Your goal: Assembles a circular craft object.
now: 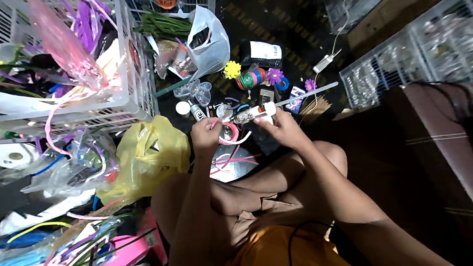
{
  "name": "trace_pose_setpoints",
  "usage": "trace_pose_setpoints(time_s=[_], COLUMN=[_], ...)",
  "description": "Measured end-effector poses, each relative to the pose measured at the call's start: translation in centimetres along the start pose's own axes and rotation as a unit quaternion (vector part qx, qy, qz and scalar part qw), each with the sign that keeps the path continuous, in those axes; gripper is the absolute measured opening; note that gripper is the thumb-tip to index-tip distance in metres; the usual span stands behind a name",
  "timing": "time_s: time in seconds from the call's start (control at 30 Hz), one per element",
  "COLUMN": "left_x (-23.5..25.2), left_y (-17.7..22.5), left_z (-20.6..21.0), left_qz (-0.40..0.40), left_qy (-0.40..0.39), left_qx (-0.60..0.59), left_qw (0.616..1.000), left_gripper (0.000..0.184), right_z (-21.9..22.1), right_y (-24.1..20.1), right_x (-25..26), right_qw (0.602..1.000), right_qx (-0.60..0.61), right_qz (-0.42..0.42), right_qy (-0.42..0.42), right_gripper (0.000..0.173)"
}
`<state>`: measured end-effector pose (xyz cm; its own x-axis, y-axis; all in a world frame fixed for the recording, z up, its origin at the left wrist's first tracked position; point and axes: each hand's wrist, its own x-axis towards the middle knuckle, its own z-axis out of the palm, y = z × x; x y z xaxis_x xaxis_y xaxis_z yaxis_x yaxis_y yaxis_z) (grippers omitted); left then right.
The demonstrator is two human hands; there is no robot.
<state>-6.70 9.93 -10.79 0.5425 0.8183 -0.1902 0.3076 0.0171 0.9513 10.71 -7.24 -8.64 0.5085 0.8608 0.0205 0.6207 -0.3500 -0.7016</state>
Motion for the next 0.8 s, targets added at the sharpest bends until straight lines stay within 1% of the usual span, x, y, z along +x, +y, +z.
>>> trace_pose_setpoints(time_s=[0.23,0.37,0.53,0.67,0.8], left_x=[0.0,-0.1,-0.1,-0.1,-0.1], left_y=[0.3,0.2,0.5,0.4,0.3], left_z=[0.2,0.2,0.2,0.3,0.1], left_qz=[-0.007,-0.006,-0.003,-0.01,-0.005], left_qy=[-0.001,0.001,0.004,-0.003,-0.003], left_qx=[-0.003,-0.021,0.008,-0.002,-0.009], left_qw=[1.0,1.0,1.0,1.0,1.0], left_gripper=[0.016,0.014,0.015,0.015,0.015], right_z=[-0.3,-0.4,-0.7,-0.7,-0.7], right_y=[-1.7,-1.0,-1.6,-1.9,-1.6], right_x=[0.2,0.1,0.2,0.7,0.0], right_qw=[1.0,1.0,0.999,0.999,0.999], right_qx=[0.007,-0.004,-0.023,-0.028,-0.025], right_qz=[0.017,0.007,0.015,0.015,0.017], right_qy=[-0.014,-0.013,-0.022,-0.023,-0.022], right_gripper=[0.042,0.044,0.045,0.046,0.045])
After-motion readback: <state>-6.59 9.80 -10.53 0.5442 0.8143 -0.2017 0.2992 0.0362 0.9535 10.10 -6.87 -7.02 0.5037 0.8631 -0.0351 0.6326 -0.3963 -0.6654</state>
